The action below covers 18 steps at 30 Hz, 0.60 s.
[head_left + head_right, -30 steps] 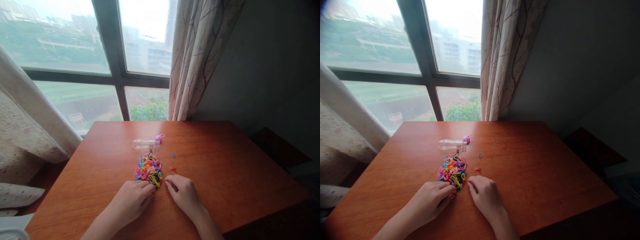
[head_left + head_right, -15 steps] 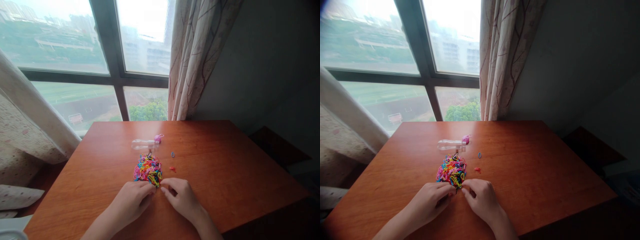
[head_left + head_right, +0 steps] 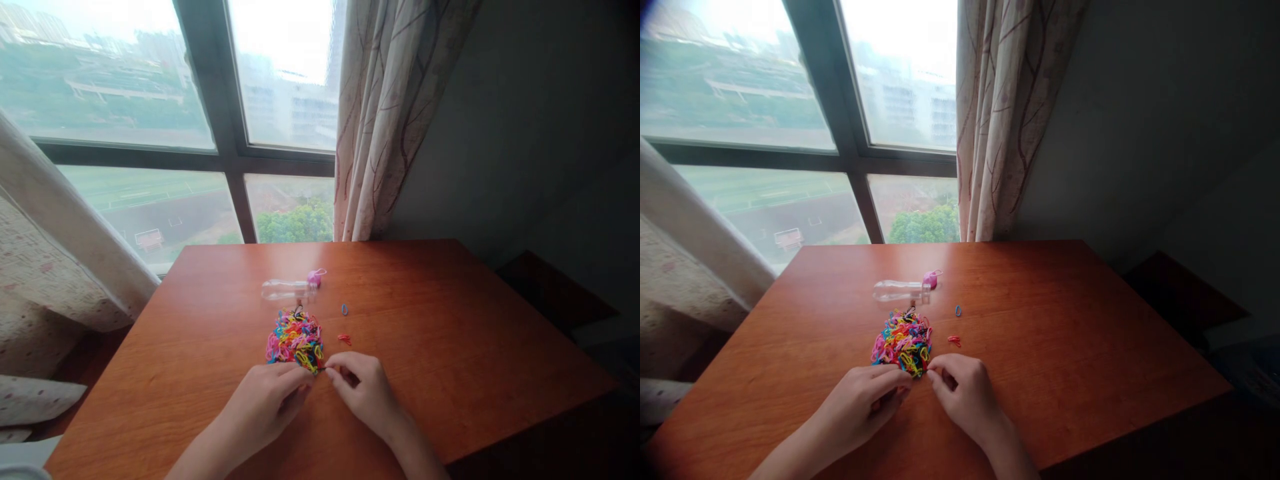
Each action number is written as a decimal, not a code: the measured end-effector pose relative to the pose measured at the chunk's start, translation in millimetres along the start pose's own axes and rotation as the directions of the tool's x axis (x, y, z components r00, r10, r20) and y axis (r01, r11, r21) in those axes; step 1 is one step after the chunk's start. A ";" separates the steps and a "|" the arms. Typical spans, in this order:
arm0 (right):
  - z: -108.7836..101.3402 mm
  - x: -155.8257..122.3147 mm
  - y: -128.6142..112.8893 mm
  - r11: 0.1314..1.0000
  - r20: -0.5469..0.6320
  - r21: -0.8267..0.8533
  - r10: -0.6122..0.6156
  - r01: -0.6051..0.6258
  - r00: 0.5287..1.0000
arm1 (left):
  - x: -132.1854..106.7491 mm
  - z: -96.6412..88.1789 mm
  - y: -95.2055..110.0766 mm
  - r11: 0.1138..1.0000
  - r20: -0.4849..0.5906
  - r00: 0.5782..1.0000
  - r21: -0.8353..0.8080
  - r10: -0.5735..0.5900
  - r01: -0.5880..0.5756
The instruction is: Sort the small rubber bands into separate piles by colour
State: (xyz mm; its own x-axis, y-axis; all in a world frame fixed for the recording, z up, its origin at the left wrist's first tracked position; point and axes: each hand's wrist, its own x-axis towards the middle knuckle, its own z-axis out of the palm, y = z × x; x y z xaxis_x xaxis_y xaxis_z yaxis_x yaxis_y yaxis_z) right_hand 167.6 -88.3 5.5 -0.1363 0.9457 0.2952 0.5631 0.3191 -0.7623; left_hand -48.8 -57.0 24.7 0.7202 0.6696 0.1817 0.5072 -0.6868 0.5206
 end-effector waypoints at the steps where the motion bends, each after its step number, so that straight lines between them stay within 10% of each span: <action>1: -5.0 3.2 4.6 1.000 -0.052 -0.008 0.027 -0.027 0.998 | -0.3 -1.0 -0.8 1.000 -0.011 1.000 -0.013 -0.006 0.006; 7: -46.8 37.1 47.5 0.945 -0.327 -0.274 0.086 -0.181 0.941 | -1.3 -6.7 -6.9 1.000 -0.039 0.999 -0.024 -0.017 0.016; 18: -50.5 41.7 82.7 0.899 -0.353 -0.370 0.096 -0.233 0.931 | -1.3 -7.2 -9.6 0.999 -0.040 0.999 0.032 -0.011 0.013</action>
State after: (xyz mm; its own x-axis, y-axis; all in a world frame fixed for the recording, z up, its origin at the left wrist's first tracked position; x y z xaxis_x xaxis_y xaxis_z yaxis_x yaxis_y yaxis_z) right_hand 249.6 -25.7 -16.2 0.2146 0.8890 0.4046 0.8398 0.0436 -0.5411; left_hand -58.0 -49.2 25.5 0.6951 0.6880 0.2087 0.5311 -0.6870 0.4960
